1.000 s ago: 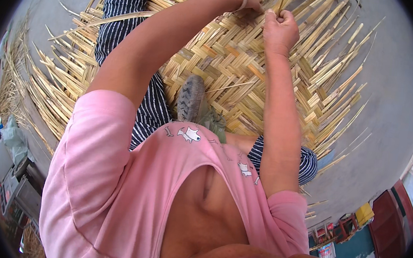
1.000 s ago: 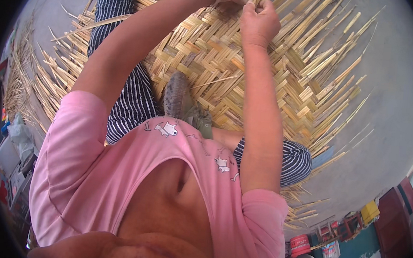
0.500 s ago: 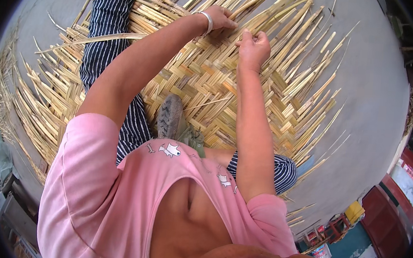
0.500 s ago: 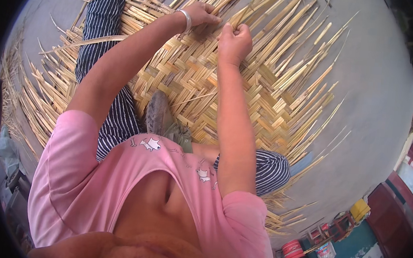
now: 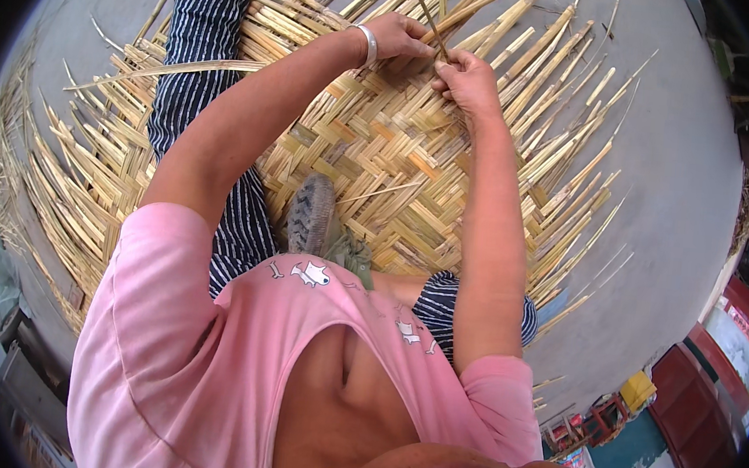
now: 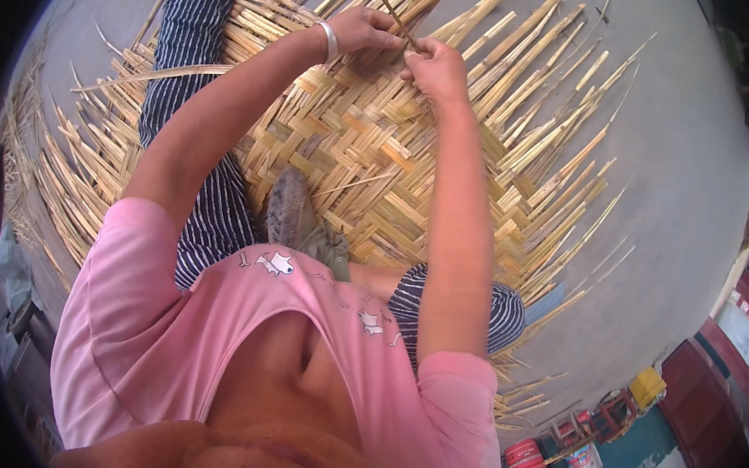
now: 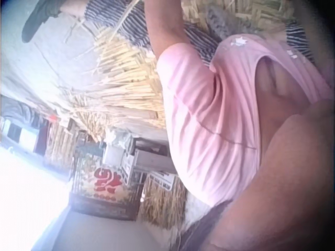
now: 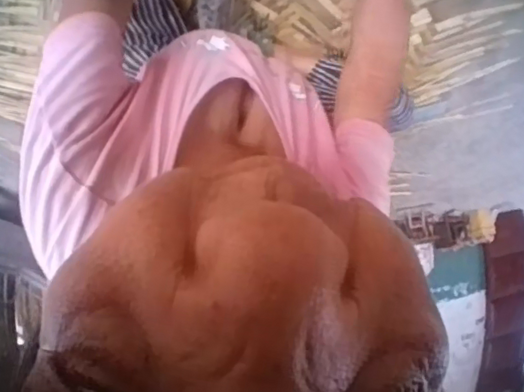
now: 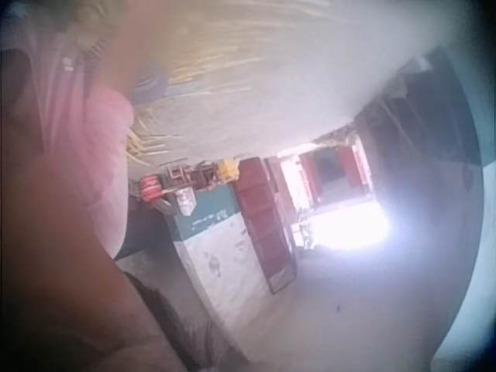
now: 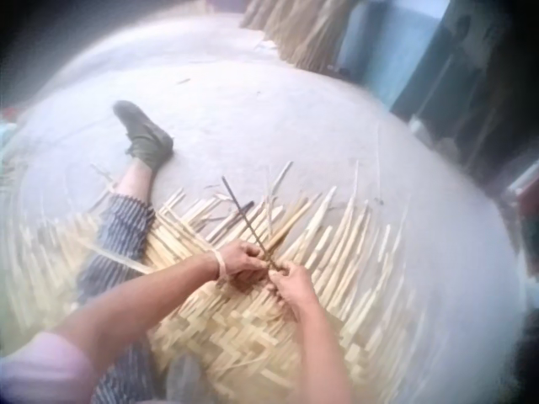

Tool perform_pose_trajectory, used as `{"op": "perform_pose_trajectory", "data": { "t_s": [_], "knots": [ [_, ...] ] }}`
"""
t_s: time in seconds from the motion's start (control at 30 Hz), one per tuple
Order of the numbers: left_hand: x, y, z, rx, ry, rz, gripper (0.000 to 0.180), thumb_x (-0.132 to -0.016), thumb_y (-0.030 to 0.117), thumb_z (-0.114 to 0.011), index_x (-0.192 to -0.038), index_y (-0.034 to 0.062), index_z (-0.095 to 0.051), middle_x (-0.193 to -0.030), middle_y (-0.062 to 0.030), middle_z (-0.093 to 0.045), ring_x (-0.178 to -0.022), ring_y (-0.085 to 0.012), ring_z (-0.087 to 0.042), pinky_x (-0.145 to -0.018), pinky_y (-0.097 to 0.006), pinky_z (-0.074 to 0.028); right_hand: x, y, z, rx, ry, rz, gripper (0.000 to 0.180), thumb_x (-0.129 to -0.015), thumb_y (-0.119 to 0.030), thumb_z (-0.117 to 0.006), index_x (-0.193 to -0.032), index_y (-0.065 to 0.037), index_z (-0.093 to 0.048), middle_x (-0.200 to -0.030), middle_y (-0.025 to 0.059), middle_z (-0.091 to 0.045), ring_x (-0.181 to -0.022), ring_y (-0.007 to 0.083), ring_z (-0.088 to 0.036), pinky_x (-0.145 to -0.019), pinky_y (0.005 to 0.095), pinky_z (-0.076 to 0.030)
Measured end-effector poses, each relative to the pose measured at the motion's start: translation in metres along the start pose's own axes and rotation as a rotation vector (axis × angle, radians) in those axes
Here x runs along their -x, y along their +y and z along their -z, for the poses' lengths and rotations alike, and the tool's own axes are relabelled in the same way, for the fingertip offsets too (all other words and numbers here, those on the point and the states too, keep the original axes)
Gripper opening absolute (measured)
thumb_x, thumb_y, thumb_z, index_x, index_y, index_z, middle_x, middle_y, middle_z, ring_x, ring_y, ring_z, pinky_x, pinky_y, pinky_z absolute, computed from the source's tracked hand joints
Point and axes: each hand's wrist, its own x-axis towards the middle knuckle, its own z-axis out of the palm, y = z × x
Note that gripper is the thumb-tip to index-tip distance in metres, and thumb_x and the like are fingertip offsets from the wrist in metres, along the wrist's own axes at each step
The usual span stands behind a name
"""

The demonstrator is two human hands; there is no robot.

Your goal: The person sits on the floor and weaves thin bamboo strips by hand into a flat circular mat. They interlace the strips over and under existing rows, occasionally adjusting the position of the mat and their legs to continue the pattern.

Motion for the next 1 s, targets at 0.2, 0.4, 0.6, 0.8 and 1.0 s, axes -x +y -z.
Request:
{"op": "perform_pose_trajectory", "data": {
  "t_s": [0.2,0.4,0.6,0.8,1.0],
  "knots": [
    [0.012,0.004,-0.004,0.048,0.169,-0.027,0.028,-0.092,0.022,-0.078,-0.114,0.0049,-0.075,-0.094,-0.0022,-0.074,-0.081,-0.0082,-0.066,-0.073,-0.026,-0.054,-0.007,-0.005,0.004,0.15,-0.074,0.012,0.03,-0.092,-0.012,-0.068,-0.119,-0.001,-0.07,-0.092,0.0081,-0.075,-0.07,0.0143,-0.074,-0.062,0.0302,-0.056],
    [0.005,-0.011,0.005,-0.212,0.665,-0.28,0.027,-0.091,0.021,-0.073,-0.115,0.009,-0.074,-0.111,-0.0106,-0.075,-0.097,-0.0213,-0.071,-0.087,-0.039,-0.057,-0.009,-0.01,0.009,0.185,-0.144,0.008,0.031,-0.095,-0.016,-0.067,-0.122,-0.002,-0.069,-0.09,0.0077,-0.075,-0.073,0.0147,-0.074,-0.063,0.0295,-0.056],
    [-0.009,0.017,0.034,-1.381,0.457,-0.768,0.036,-0.086,0.037,-0.066,-0.115,0.0144,-0.068,-0.133,-0.008,-0.064,-0.131,-0.0257,-0.056,-0.111,-0.048,-0.041,-0.008,-0.008,0.013,0.191,-0.183,0.058,0.032,-0.096,-0.019,-0.067,-0.123,-0.002,-0.068,-0.084,0.0074,-0.075,-0.072,0.0141,-0.074,-0.062,0.0306,-0.056],
    [0.002,0.07,0.04,-1.354,-0.047,-0.177,0.04,-0.085,0.048,-0.072,-0.096,0.0098,-0.075,-0.094,-0.0131,-0.075,-0.093,-0.0328,-0.071,-0.087,-0.049,-0.053,-0.013,-0.002,0.013,0.186,-0.179,0.045,0.029,-0.098,-0.019,-0.064,-0.122,-0.002,-0.067,-0.079,0.0067,-0.074,-0.07,0.0136,-0.073,-0.06,0.031,-0.055],
    [-0.01,0.052,0.048,-1.141,-0.195,0.056,0.04,-0.081,0.05,-0.077,-0.096,0.0122,-0.082,-0.094,-0.0146,-0.077,-0.089,-0.0335,-0.072,-0.082,-0.044,-0.056,-0.012,-0.009,0.008,0.244,-0.203,0.016,0.025,-0.099,-0.017,-0.061,-0.117,-0.001,-0.067,-0.082,0.0092,-0.075,-0.068,0.015,-0.074,-0.062,0.0312,-0.056]
  ]
}}
